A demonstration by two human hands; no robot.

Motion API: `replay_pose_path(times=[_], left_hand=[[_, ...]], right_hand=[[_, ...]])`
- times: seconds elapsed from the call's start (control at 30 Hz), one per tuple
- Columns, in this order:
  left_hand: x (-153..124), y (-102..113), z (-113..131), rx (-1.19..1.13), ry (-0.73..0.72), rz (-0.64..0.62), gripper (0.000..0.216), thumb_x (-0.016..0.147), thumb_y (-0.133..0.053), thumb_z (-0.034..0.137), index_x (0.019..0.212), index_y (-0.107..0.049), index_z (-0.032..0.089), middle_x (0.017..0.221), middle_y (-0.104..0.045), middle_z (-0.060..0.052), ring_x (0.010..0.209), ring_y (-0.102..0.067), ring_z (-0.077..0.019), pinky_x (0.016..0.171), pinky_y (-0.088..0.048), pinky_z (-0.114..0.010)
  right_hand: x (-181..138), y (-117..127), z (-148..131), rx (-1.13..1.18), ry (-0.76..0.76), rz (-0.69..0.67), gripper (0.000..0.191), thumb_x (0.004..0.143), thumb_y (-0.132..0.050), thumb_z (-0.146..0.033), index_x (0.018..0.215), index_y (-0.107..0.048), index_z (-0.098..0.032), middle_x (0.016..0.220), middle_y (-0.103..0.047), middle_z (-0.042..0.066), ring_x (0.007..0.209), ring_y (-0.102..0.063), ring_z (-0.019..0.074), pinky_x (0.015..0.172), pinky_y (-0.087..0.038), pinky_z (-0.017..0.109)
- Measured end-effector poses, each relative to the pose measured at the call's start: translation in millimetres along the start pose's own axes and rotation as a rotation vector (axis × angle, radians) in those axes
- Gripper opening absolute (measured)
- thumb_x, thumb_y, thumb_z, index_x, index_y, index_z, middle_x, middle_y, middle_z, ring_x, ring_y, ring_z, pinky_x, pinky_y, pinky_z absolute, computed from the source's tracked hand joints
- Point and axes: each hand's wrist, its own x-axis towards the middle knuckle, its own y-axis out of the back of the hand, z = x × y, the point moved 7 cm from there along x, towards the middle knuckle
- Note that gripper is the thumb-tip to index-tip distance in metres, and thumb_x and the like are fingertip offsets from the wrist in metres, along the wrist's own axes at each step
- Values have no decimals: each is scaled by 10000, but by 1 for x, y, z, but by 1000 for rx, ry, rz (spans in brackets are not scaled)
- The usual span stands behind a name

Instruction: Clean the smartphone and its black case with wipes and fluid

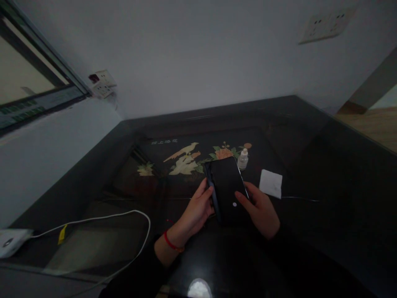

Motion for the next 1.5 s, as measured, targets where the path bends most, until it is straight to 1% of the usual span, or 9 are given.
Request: replay_pose_path(times=[0.17, 0.33, 0.7, 0.9, 1.0, 1.1, 1.23, 1.37, 1.5], left_hand=[[-3, -3, -1, -39, 23, 5, 341, 887, -547, 215, 1228, -533, 231, 1121, -673, -77, 889, -671, -164, 682, -551, -257], [-4, -6, 0, -62, 69, 5, 328, 891, -540, 208, 1219, -548, 216, 1086, -683, -89, 851, -677, -168, 724, -560, -310], [-3, -3, -6, -51, 87, -28, 490, 813, -661, 312, 1280, -523, 258, 1155, -669, -87, 943, -670, -209, 774, -558, -355], [-1, -4, -8, -10, -25, -24, 532, 794, -691, 313, 1289, -503, 268, 1262, -621, -68, 1094, -614, -233, 838, -549, -359], [0, -5, -11, 15, -52, 0, 589, 759, -730, 289, 1291, -480, 255, 1246, -631, -77, 1099, -612, -244, 814, -554, -348], [0, -7, -13, 6, -71, 9, 576, 762, -729, 270, 1281, -480, 246, 1224, -647, -76, 1091, -622, -239, 817, -549, -337], [0, -8, -9, -8, -141, 32, 531, 770, -722, 243, 1257, -511, 224, 1246, -643, -66, 1169, -584, -222, 982, -476, -351], [0, -7, -10, -6, -144, 73, 524, 761, -724, 241, 1246, -528, 220, 1254, -639, -63, 1173, -580, -222, 1010, -454, -366], [2, -2, -8, 7, -133, 85, 524, 749, -733, 256, 1235, -540, 219, 1221, -654, -62, 1125, -605, -226, 981, -472, -369]], right_hand=[[-1, -1, -1, -49, 24, 4, 341, 825, -547, -461, 1007, -603, -178, 854, -708, 57, 740, -663, 211, 656, -520, 326], [1, -3, 0, -96, 39, -32, 322, 833, -535, -432, 1029, -588, -181, 911, -708, 69, 792, -671, 220, 701, -524, 341], [1, -12, 3, -202, 59, -132, 302, 865, -492, -435, 1052, -554, -206, 942, -722, 78, 859, -692, 232, 734, -544, 341], [-1, -10, 6, -430, 38, -89, 342, 858, -462, -436, 1048, -573, -174, 871, -721, 121, 785, -699, 292, 670, -521, 382], [-5, -8, 4, -591, 20, -23, 470, 869, -458, -457, 1208, -554, -145, 825, -718, 148, 693, -690, 322, 608, -495, 403], [-11, -8, -10, -825, 128, 43, 551, 917, -412, -451, 1394, -427, -174, 933, -724, 150, 700, -692, 292, 580, -497, 368], [-17, -14, -27, -995, 326, 105, 541, 951, -386, -446, 1417, -417, -174, 1012, -685, 148, 914, -668, 293, 628, -532, 332], [-14, -16, -17, -935, 287, 74, 574, 940, -418, -455, 1443, -390, -180, 1125, -644, 159, 1046, -619, 329, 714, -561, 390], [-8, -14, 0, -524, 134, -86, 671, 911, -472, -474, 1493, -290, -195, 1329, -565, 154, 1180, -568, 335, 912, -519, 479]])
